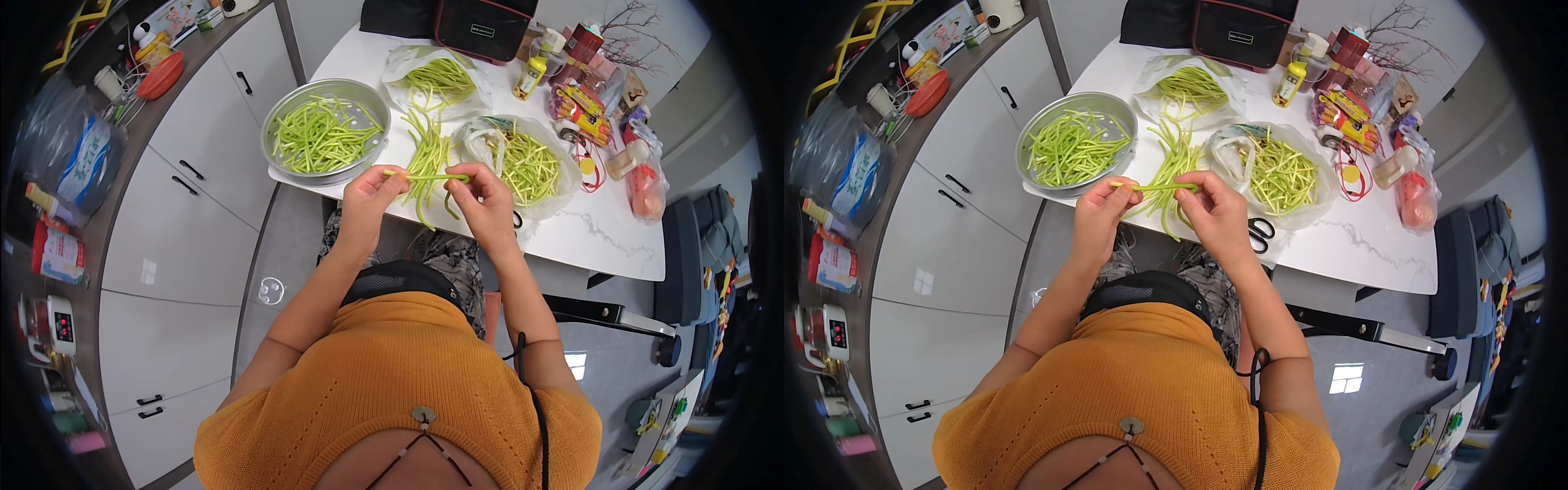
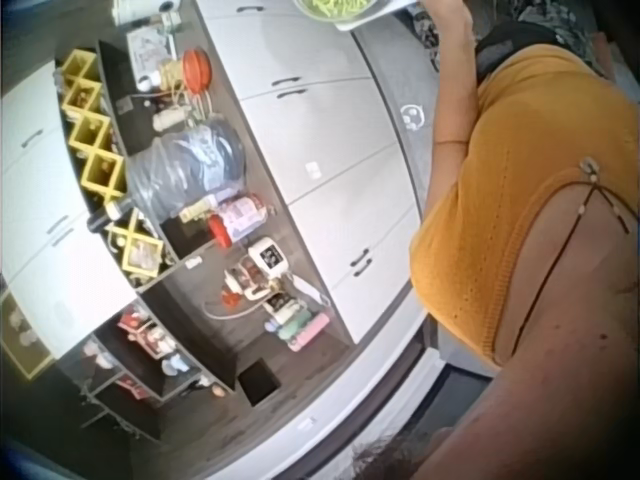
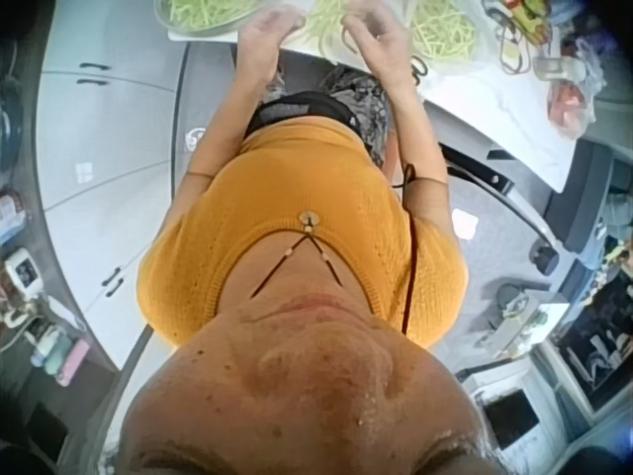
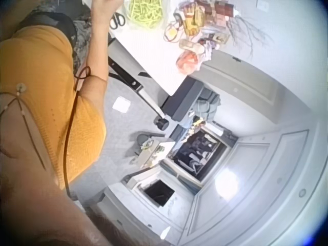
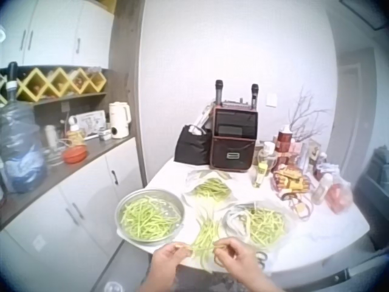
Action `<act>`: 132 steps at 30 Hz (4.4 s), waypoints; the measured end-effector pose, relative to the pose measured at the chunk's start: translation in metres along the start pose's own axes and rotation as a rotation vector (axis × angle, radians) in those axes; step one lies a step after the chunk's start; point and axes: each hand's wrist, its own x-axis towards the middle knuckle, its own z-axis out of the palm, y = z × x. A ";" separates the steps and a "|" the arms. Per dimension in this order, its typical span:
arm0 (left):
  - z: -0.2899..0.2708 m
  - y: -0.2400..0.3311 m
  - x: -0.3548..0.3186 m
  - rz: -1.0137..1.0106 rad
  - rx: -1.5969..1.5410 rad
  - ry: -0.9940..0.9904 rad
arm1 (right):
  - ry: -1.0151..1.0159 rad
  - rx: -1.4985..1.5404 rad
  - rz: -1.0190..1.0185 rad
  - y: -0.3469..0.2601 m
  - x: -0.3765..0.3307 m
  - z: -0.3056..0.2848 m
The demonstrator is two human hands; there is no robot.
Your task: The person prepares long green beans by hand on a kitchen counter, snapping off the ends and stripping the strings before placing the cleaned beans into a metal bowl.
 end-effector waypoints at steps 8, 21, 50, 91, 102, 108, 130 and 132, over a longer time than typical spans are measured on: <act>0.016 0.000 -0.005 0.008 0.142 0.058 | 0.056 -0.085 -0.083 0.008 -0.007 0.012; 0.012 -0.010 -0.005 -0.017 0.137 -0.001 | 0.077 -0.116 -0.100 0.012 -0.010 0.017; 0.004 -0.011 -0.005 0.019 0.676 -0.203 | -0.083 -0.175 -0.053 0.011 -0.003 0.003; 0.015 0.018 -0.006 0.746 1.221 -0.077 | 0.020 -0.586 -0.259 -0.013 0.009 -0.015; 0.011 0.002 -0.010 0.450 1.157 -0.260 | -0.060 -0.470 -0.261 -0.008 0.009 -0.013; 0.008 -0.003 -0.009 -0.098 0.563 -0.147 | -0.027 -0.479 -0.292 -0.005 0.008 -0.011; -0.033 -0.013 0.013 -0.132 0.190 0.194 | 0.247 -0.410 0.028 0.042 0.019 -0.063; -0.036 -0.016 0.013 -0.156 0.186 0.175 | 0.363 -0.526 0.015 0.047 0.027 -0.087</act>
